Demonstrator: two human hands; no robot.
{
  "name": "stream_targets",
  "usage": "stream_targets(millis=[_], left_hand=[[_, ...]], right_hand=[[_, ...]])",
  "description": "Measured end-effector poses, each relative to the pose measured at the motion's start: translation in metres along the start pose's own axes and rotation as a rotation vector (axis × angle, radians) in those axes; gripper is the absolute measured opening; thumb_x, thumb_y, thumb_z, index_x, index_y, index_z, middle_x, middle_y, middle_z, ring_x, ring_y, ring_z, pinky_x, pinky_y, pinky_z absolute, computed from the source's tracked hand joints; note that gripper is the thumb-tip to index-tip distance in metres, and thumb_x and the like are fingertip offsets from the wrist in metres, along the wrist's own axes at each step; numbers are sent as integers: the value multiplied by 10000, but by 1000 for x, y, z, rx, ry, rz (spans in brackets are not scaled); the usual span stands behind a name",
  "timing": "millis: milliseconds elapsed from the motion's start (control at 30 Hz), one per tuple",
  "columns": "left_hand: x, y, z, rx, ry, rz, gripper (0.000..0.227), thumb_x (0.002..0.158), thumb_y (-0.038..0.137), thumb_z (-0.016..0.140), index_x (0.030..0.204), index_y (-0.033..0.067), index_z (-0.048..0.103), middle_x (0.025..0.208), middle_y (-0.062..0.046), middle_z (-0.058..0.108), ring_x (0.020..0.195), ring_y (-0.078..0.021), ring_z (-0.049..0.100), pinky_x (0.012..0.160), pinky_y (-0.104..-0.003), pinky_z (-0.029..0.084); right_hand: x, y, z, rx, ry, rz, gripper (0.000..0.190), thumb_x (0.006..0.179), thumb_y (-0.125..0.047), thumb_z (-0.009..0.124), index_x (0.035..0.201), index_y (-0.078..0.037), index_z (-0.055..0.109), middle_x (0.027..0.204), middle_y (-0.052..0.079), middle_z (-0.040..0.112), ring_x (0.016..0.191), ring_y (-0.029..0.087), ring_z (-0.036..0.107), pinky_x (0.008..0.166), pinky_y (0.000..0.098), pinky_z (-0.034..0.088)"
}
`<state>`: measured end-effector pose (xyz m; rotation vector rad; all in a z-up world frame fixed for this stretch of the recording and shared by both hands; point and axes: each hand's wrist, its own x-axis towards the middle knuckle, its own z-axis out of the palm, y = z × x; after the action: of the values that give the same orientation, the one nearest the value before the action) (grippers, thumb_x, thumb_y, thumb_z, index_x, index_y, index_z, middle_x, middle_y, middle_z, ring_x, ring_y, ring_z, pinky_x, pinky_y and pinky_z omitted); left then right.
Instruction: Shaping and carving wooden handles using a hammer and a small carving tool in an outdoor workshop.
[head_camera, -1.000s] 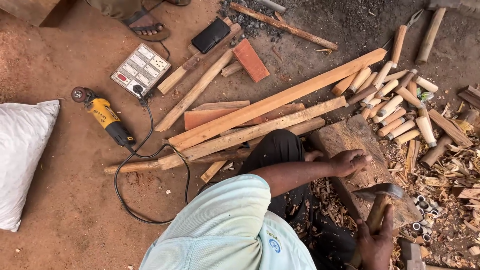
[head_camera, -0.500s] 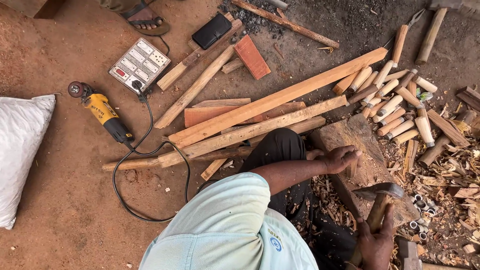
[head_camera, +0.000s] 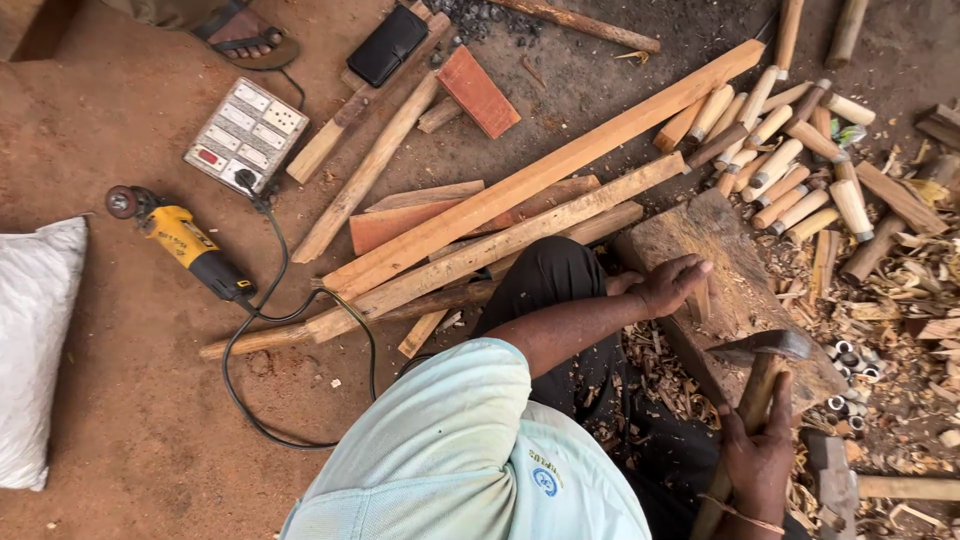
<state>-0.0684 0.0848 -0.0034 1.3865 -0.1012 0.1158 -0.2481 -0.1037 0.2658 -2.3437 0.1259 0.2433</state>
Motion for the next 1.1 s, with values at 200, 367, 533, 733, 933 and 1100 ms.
stream_targets(millis=[200, 367, 533, 733, 933, 1100], left_hand=[[-1, 48, -4, -82, -29, 24, 568, 1109, 560, 375, 1000, 69, 639, 954, -114, 702, 943, -279, 698, 936, -473, 571], [-4, 49, -6, -107, -8, 29, 550, 1125, 533, 392, 1003, 62, 646, 954, -128, 711, 942, -274, 703, 934, -454, 568], [1, 28, -2, -106, -23, 61, 571, 1153, 529, 392, 999, 63, 685, 956, -130, 729, 945, -271, 714, 950, -455, 575], [-4, 23, -8, -41, -33, 13, 570, 1155, 579, 364, 1109, 119, 699, 918, -104, 618, 883, -284, 601, 922, -500, 540], [-10, 30, -8, -34, -34, 26, 561, 1135, 622, 343, 1153, 180, 689, 849, -24, 521, 774, -240, 528, 843, -518, 519], [2, 3, -4, 56, 60, -4, 575, 1185, 564, 388, 975, 65, 583, 767, -59, 432, 719, -201, 491, 738, -454, 480]], right_hand=[[10, 18, 2, 61, -1, -160, 956, 876, -71, 740, 1696, -136, 253, 1290, 228, 657, 864, 206, 700, 672, 347, 590], [4, -6, -1, 27, -52, -27, 959, 915, -76, 721, 1731, -147, 222, 1249, 268, 687, 810, 256, 699, 663, 387, 580], [14, 22, 4, 30, -50, -54, 966, 918, -65, 714, 1727, -99, 189, 1447, 289, 550, 797, 302, 689, 637, 404, 575], [14, 45, 12, 81, 11, -281, 922, 911, 16, 719, 1692, 27, 228, 1667, 277, 426, 1304, 332, 597, 955, 379, 541], [7, 32, 8, 246, 9, -237, 895, 943, -19, 671, 1712, 59, 221, 1666, 258, 446, 1381, 276, 587, 1026, 331, 527], [12, 28, 4, -61, 1, -230, 981, 897, -160, 742, 1716, -37, 217, 1529, 275, 544, 1059, 294, 693, 776, 370, 594]])
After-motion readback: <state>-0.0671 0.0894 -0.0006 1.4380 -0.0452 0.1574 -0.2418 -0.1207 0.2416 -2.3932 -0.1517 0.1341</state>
